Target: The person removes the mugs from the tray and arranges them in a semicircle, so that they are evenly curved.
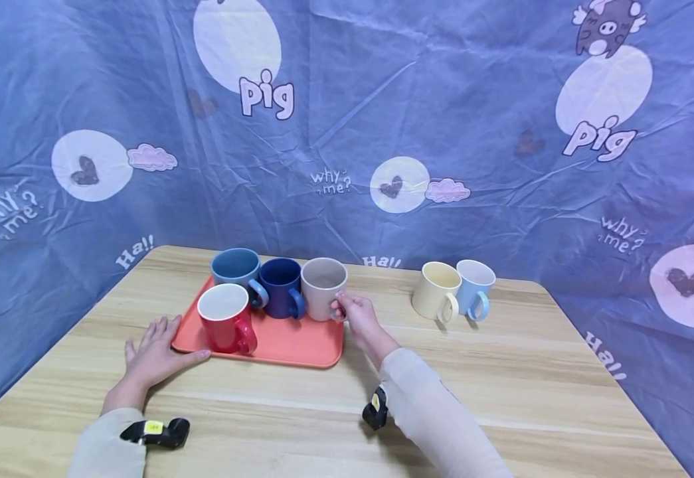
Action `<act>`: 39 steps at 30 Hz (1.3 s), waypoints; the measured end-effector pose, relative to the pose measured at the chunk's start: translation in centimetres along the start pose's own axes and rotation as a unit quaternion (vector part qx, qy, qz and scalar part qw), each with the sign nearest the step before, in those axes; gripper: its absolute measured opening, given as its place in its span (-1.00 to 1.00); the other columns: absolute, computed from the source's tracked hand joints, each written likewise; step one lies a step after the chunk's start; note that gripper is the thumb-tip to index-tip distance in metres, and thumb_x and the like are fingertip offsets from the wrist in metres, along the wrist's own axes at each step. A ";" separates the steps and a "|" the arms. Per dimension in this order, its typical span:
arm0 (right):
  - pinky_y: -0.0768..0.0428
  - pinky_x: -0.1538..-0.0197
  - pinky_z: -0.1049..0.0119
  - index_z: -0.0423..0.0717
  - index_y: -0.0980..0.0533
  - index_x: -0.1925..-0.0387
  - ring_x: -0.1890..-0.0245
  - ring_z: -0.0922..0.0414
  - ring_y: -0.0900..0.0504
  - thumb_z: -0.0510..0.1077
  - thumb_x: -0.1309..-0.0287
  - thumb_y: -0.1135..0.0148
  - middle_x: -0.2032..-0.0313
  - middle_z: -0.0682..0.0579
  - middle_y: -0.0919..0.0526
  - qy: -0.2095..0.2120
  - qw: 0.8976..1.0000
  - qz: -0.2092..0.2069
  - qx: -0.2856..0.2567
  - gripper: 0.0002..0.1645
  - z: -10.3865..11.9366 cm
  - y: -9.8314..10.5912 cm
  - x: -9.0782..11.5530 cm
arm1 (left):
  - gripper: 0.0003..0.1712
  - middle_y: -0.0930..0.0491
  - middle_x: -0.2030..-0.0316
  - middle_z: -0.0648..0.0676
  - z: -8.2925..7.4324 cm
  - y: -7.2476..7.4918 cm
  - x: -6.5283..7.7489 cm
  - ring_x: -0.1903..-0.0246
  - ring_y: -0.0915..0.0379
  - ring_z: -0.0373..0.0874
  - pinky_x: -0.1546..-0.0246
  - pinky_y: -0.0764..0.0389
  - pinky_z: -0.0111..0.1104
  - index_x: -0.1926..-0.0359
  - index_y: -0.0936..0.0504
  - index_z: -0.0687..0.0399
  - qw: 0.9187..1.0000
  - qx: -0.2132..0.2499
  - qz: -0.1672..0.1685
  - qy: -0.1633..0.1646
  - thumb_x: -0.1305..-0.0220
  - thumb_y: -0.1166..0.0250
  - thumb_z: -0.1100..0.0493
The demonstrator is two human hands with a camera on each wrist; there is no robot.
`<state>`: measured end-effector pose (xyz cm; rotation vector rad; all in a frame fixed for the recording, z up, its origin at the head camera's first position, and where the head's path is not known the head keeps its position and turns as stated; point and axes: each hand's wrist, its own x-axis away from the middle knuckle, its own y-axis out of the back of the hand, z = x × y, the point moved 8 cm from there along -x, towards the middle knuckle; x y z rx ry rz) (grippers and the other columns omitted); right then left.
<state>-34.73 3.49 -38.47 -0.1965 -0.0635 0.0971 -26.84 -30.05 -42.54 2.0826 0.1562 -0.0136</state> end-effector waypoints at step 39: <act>-0.30 0.44 0.45 -0.13 -0.47 0.70 0.68 0.27 -0.32 -0.33 -0.18 0.12 0.73 0.11 -0.46 0.052 0.998 -0.018 -0.028 -0.62 5.3 4.0 2.5 | 0.30 0.18 -0.16 0.54 0.2 -0.2 -0.1 -0.14 0.45 0.40 0.11 0.60 0.26 -0.24 0.07 0.40 1.000 -0.003 0.008 -0.004 0.27 -0.16 -0.46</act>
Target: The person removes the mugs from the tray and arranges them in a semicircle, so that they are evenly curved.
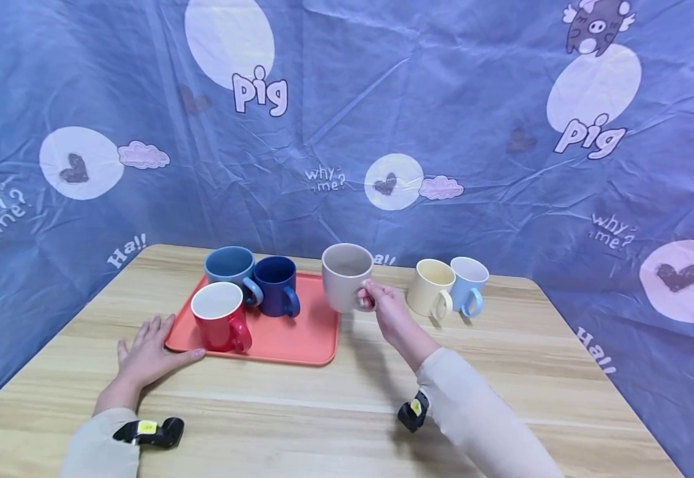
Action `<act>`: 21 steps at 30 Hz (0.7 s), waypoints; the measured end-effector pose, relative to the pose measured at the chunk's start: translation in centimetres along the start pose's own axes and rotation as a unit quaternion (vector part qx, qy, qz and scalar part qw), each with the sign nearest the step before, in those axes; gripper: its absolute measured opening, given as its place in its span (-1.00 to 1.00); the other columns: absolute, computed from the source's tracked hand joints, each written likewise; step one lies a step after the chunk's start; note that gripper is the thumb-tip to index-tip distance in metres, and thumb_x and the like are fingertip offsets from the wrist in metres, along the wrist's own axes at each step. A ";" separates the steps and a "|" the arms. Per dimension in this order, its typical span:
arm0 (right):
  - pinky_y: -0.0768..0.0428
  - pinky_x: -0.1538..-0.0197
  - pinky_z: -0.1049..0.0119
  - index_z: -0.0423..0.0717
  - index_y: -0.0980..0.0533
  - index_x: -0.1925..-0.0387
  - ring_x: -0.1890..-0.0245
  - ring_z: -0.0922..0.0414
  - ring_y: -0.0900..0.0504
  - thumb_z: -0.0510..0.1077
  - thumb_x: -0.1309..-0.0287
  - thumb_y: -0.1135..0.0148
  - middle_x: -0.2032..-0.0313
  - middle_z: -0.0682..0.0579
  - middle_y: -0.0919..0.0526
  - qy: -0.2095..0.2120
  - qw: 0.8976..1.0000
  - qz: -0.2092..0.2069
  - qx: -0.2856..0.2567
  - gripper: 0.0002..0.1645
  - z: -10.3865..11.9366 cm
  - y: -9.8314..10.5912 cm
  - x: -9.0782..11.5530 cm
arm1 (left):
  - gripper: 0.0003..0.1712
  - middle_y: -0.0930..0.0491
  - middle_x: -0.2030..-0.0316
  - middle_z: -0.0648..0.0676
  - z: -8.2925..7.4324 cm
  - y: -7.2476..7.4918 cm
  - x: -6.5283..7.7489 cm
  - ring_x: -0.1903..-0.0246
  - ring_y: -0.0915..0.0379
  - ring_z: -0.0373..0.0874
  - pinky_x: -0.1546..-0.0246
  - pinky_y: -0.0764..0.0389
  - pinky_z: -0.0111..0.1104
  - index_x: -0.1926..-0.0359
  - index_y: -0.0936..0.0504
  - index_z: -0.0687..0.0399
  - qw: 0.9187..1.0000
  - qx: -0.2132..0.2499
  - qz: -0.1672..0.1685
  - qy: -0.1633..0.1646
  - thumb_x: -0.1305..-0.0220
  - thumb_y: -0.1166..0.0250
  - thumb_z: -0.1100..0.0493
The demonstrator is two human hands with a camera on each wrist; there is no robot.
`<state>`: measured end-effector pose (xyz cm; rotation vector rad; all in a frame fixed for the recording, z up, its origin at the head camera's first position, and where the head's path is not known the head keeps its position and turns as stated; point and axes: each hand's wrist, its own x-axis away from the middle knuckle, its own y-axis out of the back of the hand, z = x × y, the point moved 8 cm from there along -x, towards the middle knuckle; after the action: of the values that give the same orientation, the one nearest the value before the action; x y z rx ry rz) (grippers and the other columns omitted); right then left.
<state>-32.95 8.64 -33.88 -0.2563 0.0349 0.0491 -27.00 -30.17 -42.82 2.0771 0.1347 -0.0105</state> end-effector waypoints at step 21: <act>-0.28 0.41 0.47 -0.13 -0.45 0.68 0.65 0.26 -0.32 -0.32 -0.21 0.15 0.70 0.12 -0.46 -0.003 0.999 -0.036 0.007 -0.61 0.5 5.1 1.0 | 0.29 0.17 -0.15 0.55 -0.3 0.3 0.1 -0.14 0.43 0.41 0.11 0.60 0.25 -0.23 0.07 0.42 1.000 0.003 0.004 0.001 0.26 -0.17 -0.45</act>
<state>-32.19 13.73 -34.77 -0.2433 0.0197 -0.0215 -26.84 -30.01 -42.43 2.0841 0.1282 -0.0038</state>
